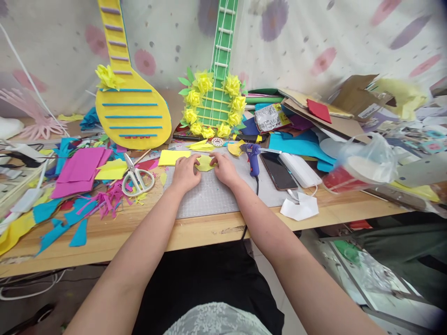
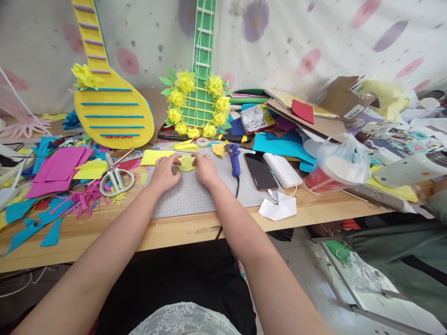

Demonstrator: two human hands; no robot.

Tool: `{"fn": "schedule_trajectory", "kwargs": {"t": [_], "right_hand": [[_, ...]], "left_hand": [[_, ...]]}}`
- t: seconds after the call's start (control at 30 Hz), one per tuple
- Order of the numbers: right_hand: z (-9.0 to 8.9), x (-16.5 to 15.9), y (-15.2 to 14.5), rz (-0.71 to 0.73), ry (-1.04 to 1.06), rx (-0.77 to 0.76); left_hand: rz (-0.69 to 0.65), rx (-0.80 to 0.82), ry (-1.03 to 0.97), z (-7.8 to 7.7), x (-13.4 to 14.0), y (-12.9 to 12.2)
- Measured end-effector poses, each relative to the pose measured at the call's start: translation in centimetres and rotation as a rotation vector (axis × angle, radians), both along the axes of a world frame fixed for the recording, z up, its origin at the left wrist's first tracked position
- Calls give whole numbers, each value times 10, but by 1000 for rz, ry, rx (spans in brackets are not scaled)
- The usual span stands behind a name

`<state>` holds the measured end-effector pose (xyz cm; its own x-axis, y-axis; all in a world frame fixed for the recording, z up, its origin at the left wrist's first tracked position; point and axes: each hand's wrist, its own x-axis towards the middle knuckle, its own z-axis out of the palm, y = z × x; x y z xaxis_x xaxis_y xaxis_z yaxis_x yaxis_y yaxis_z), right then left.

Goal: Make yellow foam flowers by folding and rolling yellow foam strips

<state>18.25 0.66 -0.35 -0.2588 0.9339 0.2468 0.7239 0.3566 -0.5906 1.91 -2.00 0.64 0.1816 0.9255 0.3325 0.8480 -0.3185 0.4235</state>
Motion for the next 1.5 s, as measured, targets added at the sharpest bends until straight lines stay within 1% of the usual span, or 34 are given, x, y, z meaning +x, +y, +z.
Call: {"fn": "schedule_trajectory", "kwargs": {"t": [0.1,0.23,0.3,0.53,0.7,0.87,1.0,1.17,1.23,1.33,1.5], "right_hand": [[4,0,-2,20,4,-12],[10,0,-7,106,-20,-2],[11,-1,-8,127,-39,8],[9,-2,-6,56,-29,7],[10,2,-7,97,-30,8],[8,3,-6,126,-32,42],[5,-1,-4,82,-30,43],[4,-2,-2,-21,-21,-4],[4,-1,-2,-33,1,-40],[4,-1,-2,-39,77,-96],[1,-6,-1,-154,115,-162]], "left_hand": [[3,-42,2,-1,-3,2],[9,-74,28,-2,-4,4],[9,-73,22,-3,-5,4],[-2,-46,14,-7,-5,8],[19,-43,21,-5,-2,11],[55,-27,35,-4,1,10],[86,-8,59,-4,1,9],[70,-19,72,-3,1,6],[74,-36,39,-3,1,5],[117,-66,-21,-4,1,6],[214,-127,-164,-8,2,10]]}}
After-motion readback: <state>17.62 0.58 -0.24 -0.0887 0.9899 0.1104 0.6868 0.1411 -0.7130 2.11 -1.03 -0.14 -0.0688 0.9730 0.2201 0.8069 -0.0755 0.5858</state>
